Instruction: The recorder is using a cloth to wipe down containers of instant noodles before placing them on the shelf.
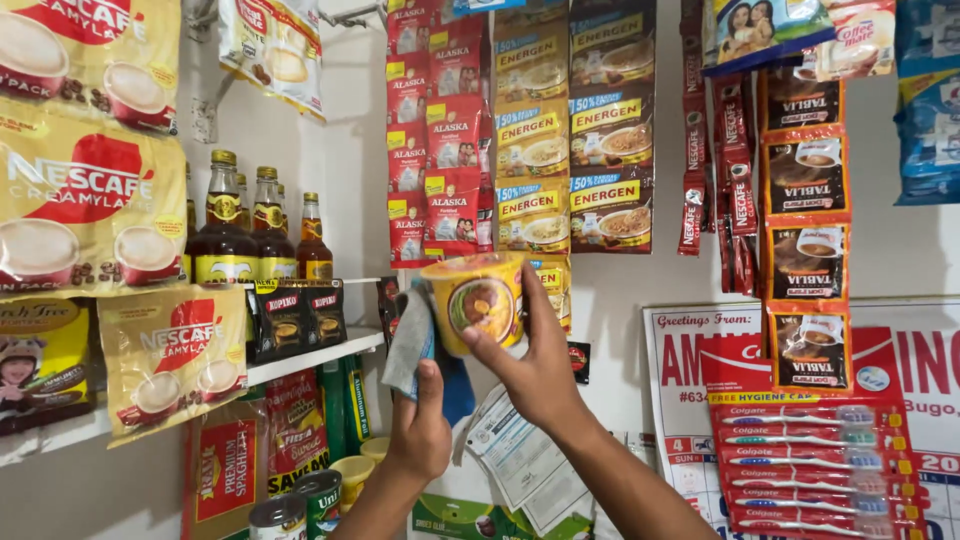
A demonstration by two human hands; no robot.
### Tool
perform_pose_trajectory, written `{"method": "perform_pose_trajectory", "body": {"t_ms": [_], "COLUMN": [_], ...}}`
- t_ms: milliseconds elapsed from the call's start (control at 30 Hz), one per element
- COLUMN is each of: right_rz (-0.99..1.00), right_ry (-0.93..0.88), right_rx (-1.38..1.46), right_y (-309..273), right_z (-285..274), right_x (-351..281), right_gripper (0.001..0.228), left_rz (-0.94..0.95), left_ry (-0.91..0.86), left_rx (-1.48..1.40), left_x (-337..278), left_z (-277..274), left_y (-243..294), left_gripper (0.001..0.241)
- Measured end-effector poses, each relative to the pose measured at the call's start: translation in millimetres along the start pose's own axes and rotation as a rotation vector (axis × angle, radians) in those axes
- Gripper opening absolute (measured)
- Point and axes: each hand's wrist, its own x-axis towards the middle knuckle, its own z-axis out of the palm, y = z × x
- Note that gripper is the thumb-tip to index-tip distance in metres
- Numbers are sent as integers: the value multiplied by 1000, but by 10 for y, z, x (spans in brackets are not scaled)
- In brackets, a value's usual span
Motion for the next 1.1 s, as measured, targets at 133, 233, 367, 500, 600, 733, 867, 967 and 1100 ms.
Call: {"method": "perform_pose_trajectory", "body": {"t_ms": [133,233,367,500,600,733,867,967,1100], "right_rz": [-27,-8,34,65,62,91,142,219,377], "right_ry": [25,-7,-58,-44,-39,-111,-103,-56,-20], "right_rx": [-28,70,92,108,112,139,100,-20,-158], "right_y": [-87,-98,-143,-164,-37,-63,-53,-68,-84], "right_z": [36,64,56,48,53,45,-69,-206,-384], "right_x": [5,0,50,62,-78,-405,-780,-1196,-1865], "right_gripper": [88,86,93,92,92,97,98,101,106], "left_rz": [-81,-55,42,87,16,-98,-86,-188,-715], "left_ry": [55,40,-60,-84,15,20,-76,-86,70], "left_rx": [17,-115,-122,-129,-38,-277,-159,-293,-765], "left_x": [49,138,157,-41,-169,-179,-571,-1009,-1605], "left_z": [-26,-20,-14,-19,-38,-14,69,191,332], "left_y": [-11,167,307,56,-83,224,326,408,425], "left_gripper": [56,59,60,61,55,61,63,59,54]}}
